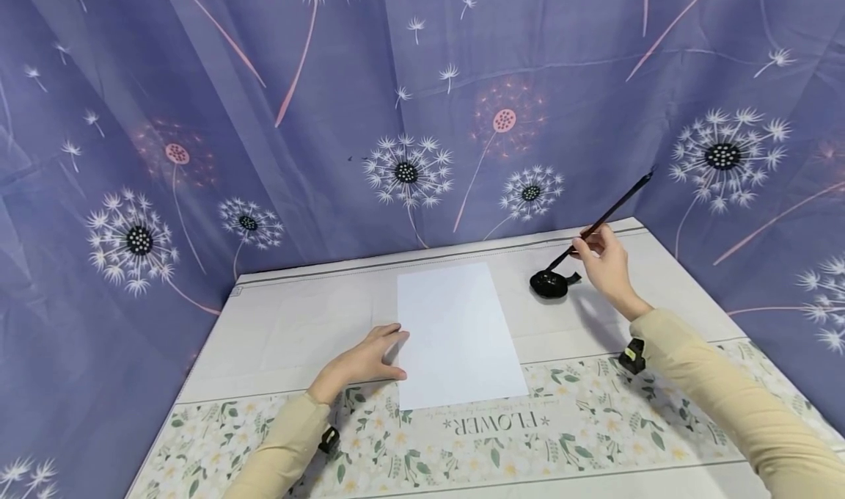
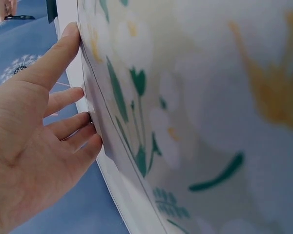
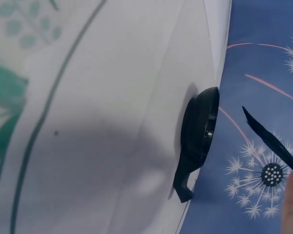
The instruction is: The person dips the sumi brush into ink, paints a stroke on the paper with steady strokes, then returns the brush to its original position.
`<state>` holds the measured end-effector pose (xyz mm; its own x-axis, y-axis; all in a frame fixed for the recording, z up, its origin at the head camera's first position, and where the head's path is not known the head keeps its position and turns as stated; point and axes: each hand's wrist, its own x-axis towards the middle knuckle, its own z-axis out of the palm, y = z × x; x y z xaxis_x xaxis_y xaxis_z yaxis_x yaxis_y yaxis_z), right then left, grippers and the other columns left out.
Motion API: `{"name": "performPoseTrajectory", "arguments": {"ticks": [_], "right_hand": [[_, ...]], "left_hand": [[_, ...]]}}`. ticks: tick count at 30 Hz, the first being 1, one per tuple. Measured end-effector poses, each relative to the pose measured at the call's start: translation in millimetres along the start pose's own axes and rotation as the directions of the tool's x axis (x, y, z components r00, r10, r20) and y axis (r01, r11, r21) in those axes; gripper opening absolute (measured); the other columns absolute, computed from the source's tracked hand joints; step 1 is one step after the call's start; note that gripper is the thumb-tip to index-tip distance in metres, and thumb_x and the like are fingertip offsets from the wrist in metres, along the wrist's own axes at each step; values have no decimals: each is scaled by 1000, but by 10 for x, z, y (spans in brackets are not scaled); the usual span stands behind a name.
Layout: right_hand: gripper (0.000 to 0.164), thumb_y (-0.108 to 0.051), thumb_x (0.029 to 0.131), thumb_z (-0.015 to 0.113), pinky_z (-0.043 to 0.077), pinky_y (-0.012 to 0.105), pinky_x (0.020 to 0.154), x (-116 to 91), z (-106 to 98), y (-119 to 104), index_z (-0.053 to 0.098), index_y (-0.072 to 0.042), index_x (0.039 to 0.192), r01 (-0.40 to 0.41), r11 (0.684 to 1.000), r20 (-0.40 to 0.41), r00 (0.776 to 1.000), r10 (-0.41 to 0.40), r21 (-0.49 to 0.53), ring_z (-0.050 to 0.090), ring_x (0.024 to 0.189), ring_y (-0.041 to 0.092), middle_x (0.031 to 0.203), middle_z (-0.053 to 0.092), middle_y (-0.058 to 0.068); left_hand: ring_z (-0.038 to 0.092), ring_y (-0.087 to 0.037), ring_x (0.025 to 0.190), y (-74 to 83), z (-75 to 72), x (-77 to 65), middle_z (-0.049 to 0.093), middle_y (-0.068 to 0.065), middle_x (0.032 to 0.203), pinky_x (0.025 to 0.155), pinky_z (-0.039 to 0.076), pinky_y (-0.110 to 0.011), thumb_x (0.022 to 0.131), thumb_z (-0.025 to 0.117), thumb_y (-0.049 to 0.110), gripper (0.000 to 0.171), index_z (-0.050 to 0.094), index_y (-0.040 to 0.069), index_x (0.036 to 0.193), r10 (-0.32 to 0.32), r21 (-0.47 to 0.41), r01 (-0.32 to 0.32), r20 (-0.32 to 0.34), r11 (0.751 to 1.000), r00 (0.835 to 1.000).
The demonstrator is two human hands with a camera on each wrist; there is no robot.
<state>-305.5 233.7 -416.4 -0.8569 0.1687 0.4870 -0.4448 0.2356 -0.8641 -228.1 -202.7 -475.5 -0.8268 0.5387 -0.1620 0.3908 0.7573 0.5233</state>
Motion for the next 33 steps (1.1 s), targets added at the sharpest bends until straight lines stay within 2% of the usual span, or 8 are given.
{"name": "performPoseTrajectory", "arguments": {"ticks": [4,12,26,33], "right_hand": [[24,9,91,55,57,17,71,9,22,-16,46,23,109,-17,999,-9,1000,18,44,63,73,-2,85,59,-2],[22,10,91,56,57,17,72,2,108,-109,47,22,107,1,999,-7,1000,-1,47,63,75,1,85,59,12],[21,7,91,57,58,22,75,-3,218,-204,49,20,106,23,999,26,999,-24,38,65,77,3,87,60,17],[23,7,91,59,58,19,73,7,297,-221,49,21,106,31,997,37,999,-34,69,64,76,3,85,58,14]], "left_hand": [[23,-39,145,10,3,-1,25,-23,156,113,34,-54,83,75,37,81,38,5,148,-7,19,7,-1,1000,1000],[23,-39,145,25,-4,-5,25,-22,156,113,34,-54,84,75,36,80,39,6,148,-11,27,11,0,1000,1000],[22,-38,146,23,-6,-1,25,-21,157,113,34,-53,83,75,37,81,38,7,148,-19,28,19,9,999,1000],[22,-38,146,21,-8,-6,25,-21,157,113,34,-53,83,75,38,82,38,7,148,-20,29,20,9,999,1000]]}}
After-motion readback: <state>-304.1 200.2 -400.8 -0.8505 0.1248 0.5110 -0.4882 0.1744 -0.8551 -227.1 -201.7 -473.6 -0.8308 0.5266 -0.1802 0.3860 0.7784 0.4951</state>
